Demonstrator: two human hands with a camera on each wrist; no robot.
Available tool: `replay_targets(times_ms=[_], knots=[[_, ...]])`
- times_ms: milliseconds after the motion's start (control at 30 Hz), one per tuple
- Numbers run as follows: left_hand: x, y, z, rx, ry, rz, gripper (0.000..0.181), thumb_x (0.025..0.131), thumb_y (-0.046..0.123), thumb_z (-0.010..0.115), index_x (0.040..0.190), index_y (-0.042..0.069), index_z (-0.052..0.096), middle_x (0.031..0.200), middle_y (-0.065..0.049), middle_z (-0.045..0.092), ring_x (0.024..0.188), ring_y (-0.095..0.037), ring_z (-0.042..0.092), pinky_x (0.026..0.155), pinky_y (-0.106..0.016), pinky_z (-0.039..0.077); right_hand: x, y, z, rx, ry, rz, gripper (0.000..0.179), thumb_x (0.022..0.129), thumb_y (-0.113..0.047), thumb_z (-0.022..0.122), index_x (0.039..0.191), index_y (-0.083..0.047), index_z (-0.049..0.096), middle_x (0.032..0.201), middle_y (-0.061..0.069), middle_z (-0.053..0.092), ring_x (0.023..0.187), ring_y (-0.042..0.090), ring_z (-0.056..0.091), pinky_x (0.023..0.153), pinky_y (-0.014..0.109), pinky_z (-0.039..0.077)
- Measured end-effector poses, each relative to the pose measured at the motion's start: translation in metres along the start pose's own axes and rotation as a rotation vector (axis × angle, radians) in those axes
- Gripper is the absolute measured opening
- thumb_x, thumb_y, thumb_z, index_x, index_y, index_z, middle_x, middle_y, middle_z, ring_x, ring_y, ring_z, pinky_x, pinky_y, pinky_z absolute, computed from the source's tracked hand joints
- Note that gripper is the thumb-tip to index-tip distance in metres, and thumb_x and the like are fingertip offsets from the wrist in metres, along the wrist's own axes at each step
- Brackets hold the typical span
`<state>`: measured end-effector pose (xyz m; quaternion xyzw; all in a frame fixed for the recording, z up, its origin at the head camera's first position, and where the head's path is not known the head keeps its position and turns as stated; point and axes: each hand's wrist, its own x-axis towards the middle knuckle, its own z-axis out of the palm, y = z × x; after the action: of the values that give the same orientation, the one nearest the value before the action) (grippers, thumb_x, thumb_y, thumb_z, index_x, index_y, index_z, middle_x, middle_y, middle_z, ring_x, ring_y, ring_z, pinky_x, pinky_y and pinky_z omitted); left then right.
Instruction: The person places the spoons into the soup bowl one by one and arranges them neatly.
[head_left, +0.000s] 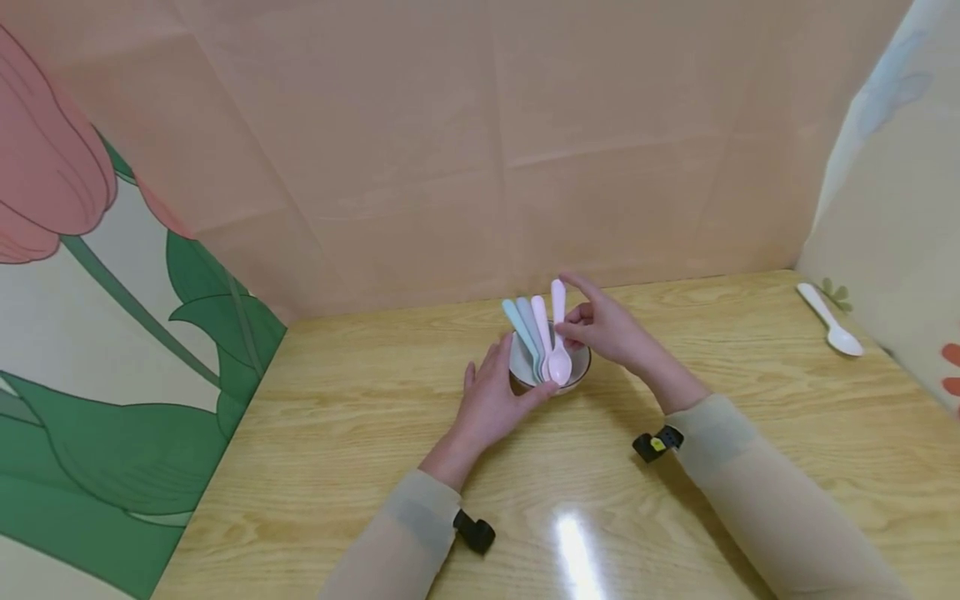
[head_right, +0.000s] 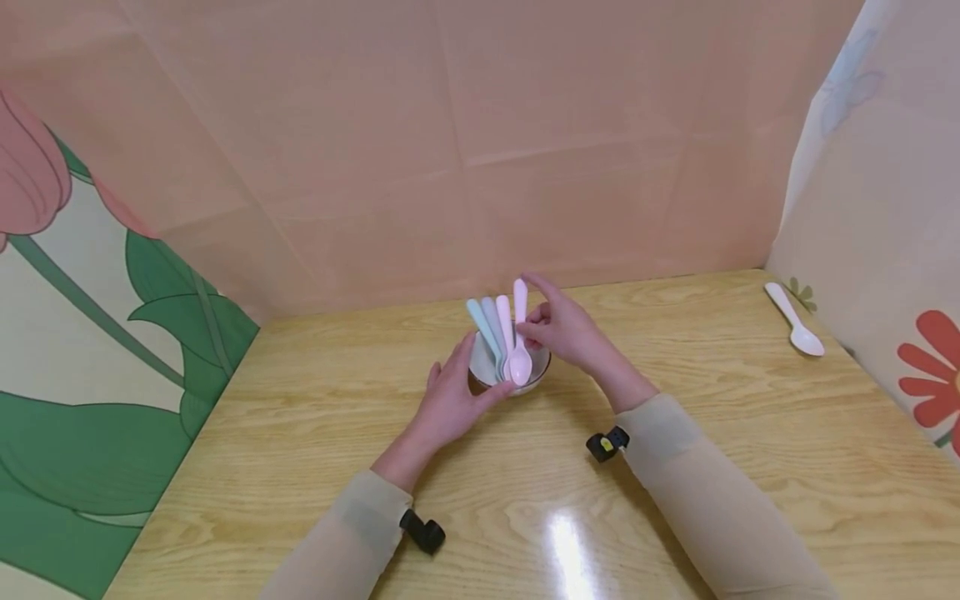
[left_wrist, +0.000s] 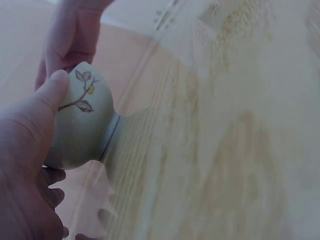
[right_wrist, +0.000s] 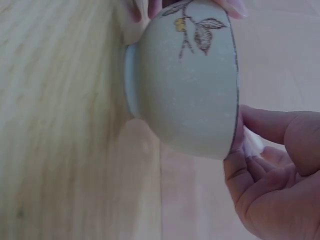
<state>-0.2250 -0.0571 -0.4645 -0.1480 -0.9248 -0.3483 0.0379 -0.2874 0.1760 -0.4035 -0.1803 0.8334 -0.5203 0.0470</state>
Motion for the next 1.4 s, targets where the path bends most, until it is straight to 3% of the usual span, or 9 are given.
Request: replay_targets(times_ms=[700,1133,1400], knots=[[-0.001,0.001,-0.001,0.01,-0.007,-0.004,0.109,0.098,0.076,0.068,0.178,0.021,0.018,0.177,-0.004,0.037,0.166,-0.024,0.026,0.131,-0.069,0.008,0.007,-0.018,-0.001,-0.119,-0.052,0.078,0.083,0.107,-0.006,0.074,0.174,-0.008,0.027,0.099,0.02,0.075,0.084,0.025,0.074,0.077,0.038,0.062],[-0.001,-0.001,0.0,0.006,-0.002,-0.001,0.107,0.098,0.075,0.069,0.178,0.02,0.021,0.176,-0.001,0.039,0.165,-0.023,0.028,0.13,-0.071,0.009,0.012,-0.02,0.004,-0.245,-0.057,0.116,0.074,0.107,-0.01,0.074,0.171,-0.009,0.036,0.097,0.017,0.074,0.081,0.026,0.071,0.072,0.036,0.058],[-0.001,-0.001,0.001,-0.003,-0.004,-0.004,0.108,0.098,0.075,0.068,0.178,0.02,0.02,0.176,-0.003,0.038,0.167,-0.03,0.024,0.13,-0.07,0.008,0.012,-0.021,0.005,-0.297,-0.042,0.11,0.073,0.105,-0.009,0.076,0.168,-0.002,0.039,0.096,0.016,0.074,0.079,0.024,0.071,0.072,0.036,0.057]])
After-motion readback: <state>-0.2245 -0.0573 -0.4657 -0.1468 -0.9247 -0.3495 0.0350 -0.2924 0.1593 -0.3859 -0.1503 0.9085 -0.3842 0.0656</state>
